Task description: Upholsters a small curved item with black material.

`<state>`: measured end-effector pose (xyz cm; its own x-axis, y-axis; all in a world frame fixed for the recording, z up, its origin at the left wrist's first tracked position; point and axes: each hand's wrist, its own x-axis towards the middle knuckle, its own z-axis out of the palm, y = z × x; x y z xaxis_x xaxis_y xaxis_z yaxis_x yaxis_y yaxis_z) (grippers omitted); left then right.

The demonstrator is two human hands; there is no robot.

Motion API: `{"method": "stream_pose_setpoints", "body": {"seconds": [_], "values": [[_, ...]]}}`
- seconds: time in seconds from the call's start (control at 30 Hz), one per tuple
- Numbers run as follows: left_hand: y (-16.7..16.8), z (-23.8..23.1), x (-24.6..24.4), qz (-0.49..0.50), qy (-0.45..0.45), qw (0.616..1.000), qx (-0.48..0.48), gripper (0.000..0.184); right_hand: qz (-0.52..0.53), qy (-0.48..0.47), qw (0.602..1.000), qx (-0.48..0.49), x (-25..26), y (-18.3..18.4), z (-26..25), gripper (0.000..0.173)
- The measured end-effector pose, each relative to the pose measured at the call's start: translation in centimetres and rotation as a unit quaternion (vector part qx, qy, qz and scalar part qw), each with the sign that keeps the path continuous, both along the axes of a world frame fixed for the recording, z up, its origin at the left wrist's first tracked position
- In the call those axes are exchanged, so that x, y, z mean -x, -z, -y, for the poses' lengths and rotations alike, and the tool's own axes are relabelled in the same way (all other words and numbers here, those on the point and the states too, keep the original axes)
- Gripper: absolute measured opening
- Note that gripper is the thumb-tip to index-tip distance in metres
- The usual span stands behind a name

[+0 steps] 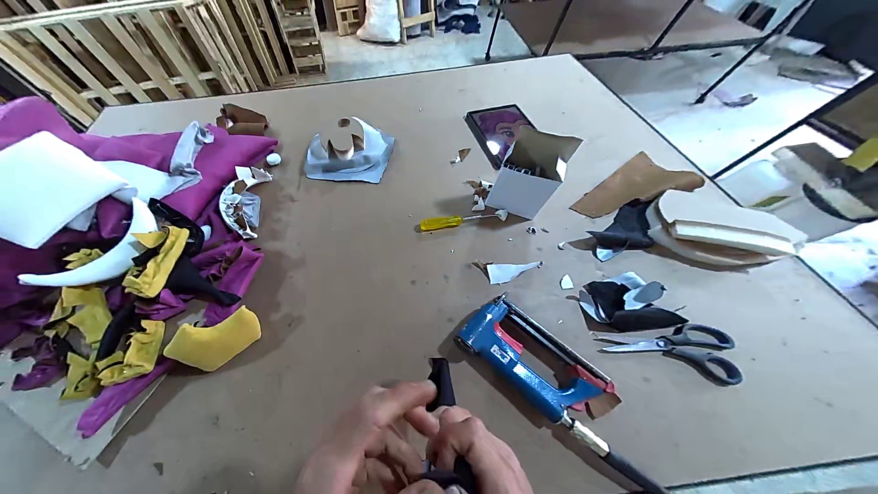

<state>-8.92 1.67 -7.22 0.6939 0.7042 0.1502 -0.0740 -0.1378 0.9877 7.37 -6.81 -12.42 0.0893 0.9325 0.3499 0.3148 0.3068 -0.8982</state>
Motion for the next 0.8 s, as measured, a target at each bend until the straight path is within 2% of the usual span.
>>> {"method": "stream_pose_setpoints", "body": {"seconds": [0.07,0.13,0.23,0.3,0.47,0.5,0.6,0.67,0.73,0.77,0.8], "values": [[0.8,-0.7,0.2,-0.045,0.035,0.996,-0.073,0.035,-0.016,0.002,0.999,0.038,0.2,1.0,0.2,0.046],[2.4,-1.0,0.1,-0.065,0.044,0.990,-0.118,0.033,-0.086,-0.005,0.994,0.066,-0.5,3.2,-0.4,0.059],[4.9,-1.0,-1.2,-0.111,-0.005,0.978,-0.175,0.038,-0.251,-0.038,0.965,0.066,-0.6,6.1,-1.6,0.067],[6.3,-0.8,-2.1,-0.132,-0.048,0.967,-0.211,0.039,-0.306,-0.040,0.949,0.063,-0.2,6.3,-2.0,0.072],[9.4,0.4,-3.3,-0.020,-0.170,0.930,-0.326,0.014,-0.375,-0.033,0.926,0.043,0.1,6.4,-3.0,0.069],[10.1,0.7,-3.7,0.006,-0.185,0.930,-0.318,0.013,-0.393,-0.022,0.919,0.035,0.3,6.5,-3.1,0.067],[11.5,2.0,-5.1,0.067,-0.190,0.957,-0.210,0.014,-0.451,0.051,0.891,0.000,0.8,6.7,-2.9,0.059],[12.1,2.3,-6.1,0.095,-0.186,0.962,-0.174,0.016,-0.445,0.152,0.882,-0.004,0.7,7.0,-2.2,0.055],[12.5,2.1,-6.8,0.102,-0.187,0.958,-0.191,0.016,-0.408,0.235,0.876,0.105,0.5,6.8,0.5,0.054],[12.4,1.6,-7.2,0.095,-0.189,0.954,-0.211,0.017,-0.422,0.235,0.856,0.188,0.7,5.7,1.8,0.054],[12.3,1.2,-7.6,0.081,-0.190,0.950,-0.234,0.016,-0.479,0.211,0.815,0.250,0.8,4.4,2.5,0.058]]}}
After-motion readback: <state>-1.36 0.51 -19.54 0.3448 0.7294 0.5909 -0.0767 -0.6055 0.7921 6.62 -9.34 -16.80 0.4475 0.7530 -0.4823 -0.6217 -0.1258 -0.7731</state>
